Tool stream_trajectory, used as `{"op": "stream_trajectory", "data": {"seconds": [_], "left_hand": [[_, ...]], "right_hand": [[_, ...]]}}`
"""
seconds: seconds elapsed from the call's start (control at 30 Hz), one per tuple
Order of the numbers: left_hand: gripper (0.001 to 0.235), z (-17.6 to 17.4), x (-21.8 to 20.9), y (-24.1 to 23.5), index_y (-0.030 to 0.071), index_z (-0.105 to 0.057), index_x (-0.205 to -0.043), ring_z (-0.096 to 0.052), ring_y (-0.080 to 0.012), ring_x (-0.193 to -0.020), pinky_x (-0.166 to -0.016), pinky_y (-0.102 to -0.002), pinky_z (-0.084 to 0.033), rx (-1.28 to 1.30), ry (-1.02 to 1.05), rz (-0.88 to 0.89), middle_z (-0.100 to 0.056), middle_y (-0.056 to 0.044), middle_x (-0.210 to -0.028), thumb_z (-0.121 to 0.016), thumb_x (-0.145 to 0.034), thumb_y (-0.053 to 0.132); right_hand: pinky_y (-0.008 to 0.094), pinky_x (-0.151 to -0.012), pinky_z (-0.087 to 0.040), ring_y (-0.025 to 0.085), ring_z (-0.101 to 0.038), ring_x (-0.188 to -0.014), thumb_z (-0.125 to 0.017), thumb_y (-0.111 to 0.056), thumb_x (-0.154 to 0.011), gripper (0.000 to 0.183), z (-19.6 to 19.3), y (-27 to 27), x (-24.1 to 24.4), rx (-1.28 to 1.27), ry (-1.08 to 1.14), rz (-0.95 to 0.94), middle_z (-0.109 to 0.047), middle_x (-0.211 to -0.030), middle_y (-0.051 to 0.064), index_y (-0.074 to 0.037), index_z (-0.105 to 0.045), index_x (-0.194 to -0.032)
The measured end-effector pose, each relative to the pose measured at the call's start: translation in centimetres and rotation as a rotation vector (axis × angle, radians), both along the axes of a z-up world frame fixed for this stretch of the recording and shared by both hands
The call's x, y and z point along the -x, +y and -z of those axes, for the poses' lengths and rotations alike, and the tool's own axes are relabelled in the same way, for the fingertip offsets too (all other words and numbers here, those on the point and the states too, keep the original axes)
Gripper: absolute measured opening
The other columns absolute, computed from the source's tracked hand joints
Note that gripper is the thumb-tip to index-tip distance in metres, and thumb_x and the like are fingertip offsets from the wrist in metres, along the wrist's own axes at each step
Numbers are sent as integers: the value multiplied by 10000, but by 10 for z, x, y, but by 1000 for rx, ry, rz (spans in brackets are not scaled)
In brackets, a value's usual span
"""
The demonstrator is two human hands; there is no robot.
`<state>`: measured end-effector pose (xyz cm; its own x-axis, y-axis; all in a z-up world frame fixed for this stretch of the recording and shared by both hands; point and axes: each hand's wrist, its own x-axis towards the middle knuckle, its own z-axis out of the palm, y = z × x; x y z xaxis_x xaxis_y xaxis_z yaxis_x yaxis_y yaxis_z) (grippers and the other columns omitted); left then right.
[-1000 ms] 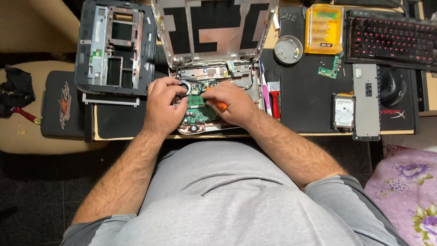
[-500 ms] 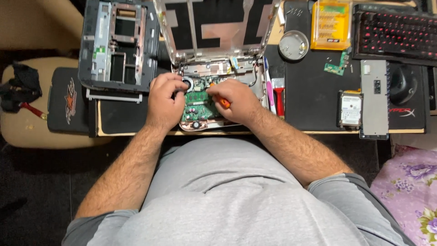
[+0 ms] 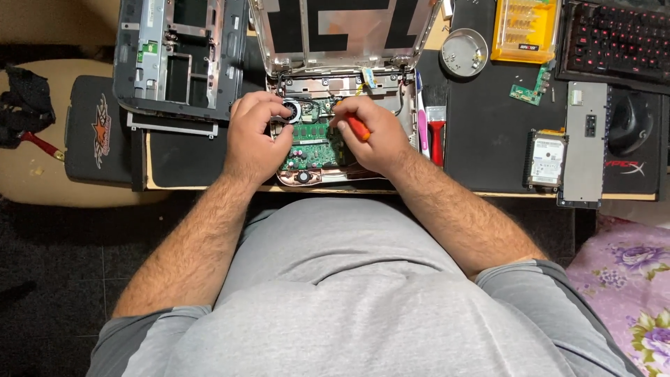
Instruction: The person uses a screwdriver to remove screws from a circuit board inside an open electronic device. They then use their hands to disconnect cables and remove components from the board.
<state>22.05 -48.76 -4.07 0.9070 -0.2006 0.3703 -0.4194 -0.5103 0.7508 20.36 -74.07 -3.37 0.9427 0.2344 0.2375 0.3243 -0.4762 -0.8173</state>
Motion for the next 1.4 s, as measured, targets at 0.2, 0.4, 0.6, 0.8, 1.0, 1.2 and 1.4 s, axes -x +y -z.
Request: {"op": "stream_trajectory", "data": {"seconds": [0.2, 0.4, 0.6, 0.8, 1.0, 1.2, 1.4], "left_hand": [[226, -2, 0, 0, 124, -736, -965, -624, -321, -1150, -1019, -470, -484, -20, 18, 8, -665, -72, -1123, -791, -781, 6], [205, 0, 0, 0, 132, -733, -943, -617, -319, -1171, -1039, -474, -473, -43, 38, 0, -663, -65, -1125, -774, -782, 11], [197, -3, 0, 1, 149, -719, -911, -606, -310, -1209, -1059, -468, -465, -50, 77, 16, -665, -50, -1140, -762, -782, 5], [175, -5, 0, 2, 148, -694, -859, -593, -315, -1234, -1070, -474, -457, -62, 137, 27, -666, -44, -1157, -729, -771, 0], [172, -8, -1, -1, 140, -646, -809, -576, -328, -1237, -1076, -490, -444, -59, 161, 27, -649, -48, -1162, -699, -750, -14], [168, 0, -1, 2, 132, -647, -818, -577, -330, -1241, -1079, -481, -449, -74, 128, 34, -655, -58, -1164, -679, -753, -20], [219, 10, 1, 4, 164, -743, -964, -576, -291, -1246, -1097, -439, -450, -100, -15, 66, -664, -35, -1191, -695, -792, 38]], "right_hand": [[430, -953, -552, 302, -722, -1003, -633, -79, -935, 201, -14, 1, -1, 185, -29, -132, -744, -961, 56, -165, -676, -1112], [458, -921, -566, 333, -709, -986, -684, -84, -889, 220, -15, 4, 2, 278, -119, -167, -724, -939, 89, -151, -647, -1094], [399, -899, -574, 266, -701, -966, -708, -154, -871, 207, -17, 5, 3, 382, -128, -139, -695, -890, 19, -214, -619, -1047], [382, -907, -573, 249, -705, -984, -715, -141, -873, 237, -16, 6, 4, 384, -121, -135, -707, -920, 11, -216, -624, -1080], [391, -922, -569, 259, -705, -1009, -692, -123, -915, 212, -17, 6, 3, 390, -98, -172, -718, -960, 33, -202, -636, -1104], [390, -911, -575, 257, -708, -996, -688, -118, -937, 202, -20, 11, 5, 455, -137, -143, -703, -952, 44, -190, -622, -1114], [395, -987, -553, 273, -686, -1121, -724, -148, -927, 298, -11, 7, 1, 402, -112, -162, -714, -1087, 67, -182, -630, -1208]]}}
